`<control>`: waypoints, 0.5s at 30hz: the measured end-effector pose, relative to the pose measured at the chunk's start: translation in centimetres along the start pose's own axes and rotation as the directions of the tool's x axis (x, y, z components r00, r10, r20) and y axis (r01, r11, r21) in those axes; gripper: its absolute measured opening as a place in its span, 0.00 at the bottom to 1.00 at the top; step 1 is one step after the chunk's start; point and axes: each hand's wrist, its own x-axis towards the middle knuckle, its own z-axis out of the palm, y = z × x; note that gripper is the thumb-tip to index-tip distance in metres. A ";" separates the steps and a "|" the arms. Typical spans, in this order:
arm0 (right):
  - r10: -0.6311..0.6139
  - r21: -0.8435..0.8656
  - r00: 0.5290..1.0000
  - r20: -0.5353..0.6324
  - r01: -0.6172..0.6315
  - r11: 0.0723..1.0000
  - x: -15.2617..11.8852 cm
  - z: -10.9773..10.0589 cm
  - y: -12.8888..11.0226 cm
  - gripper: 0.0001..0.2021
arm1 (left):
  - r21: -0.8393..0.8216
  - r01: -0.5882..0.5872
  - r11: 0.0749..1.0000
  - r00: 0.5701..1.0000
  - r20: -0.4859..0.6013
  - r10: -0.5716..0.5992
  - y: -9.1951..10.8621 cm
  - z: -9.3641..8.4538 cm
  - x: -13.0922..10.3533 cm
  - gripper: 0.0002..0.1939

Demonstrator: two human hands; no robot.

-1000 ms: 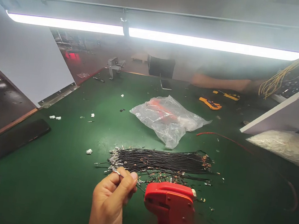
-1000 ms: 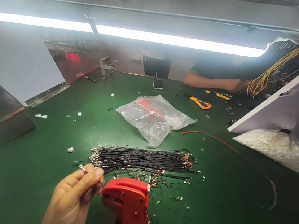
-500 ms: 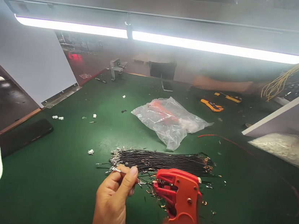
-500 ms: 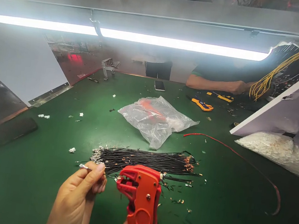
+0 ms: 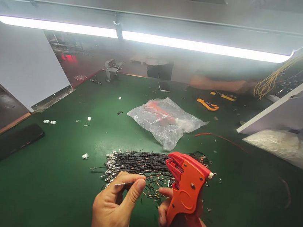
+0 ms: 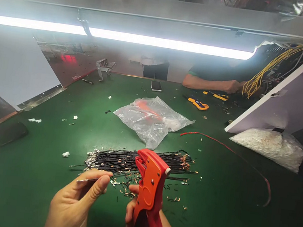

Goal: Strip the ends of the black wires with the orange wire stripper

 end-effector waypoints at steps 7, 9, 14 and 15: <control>-0.068 0.121 0.997 -0.024 0.071 0.990 0.3 0.7 -1.1 0.37 | 0.084 -0.613 0.785 0.770 0.282 0.572 -1.0 -1.1 0.4 0.14; -0.088 0.271 0.996 -0.027 0.092 0.958 0.7 1.5 -1.3 0.29 | 0.126 -0.758 0.640 0.625 0.420 0.658 -1.1 -1.6 0.7 0.18; -0.062 0.504 0.997 0.042 0.033 0.863 1.2 2.3 -1.6 0.28 | 0.172 -0.892 0.419 0.442 0.528 0.725 -1.4 -2.0 0.9 0.21; -0.045 0.527 0.997 0.059 0.007 0.850 1.2 2.3 -1.6 0.28 | 0.171 -0.902 0.397 0.423 0.537 0.730 -1.5 -2.0 0.8 0.21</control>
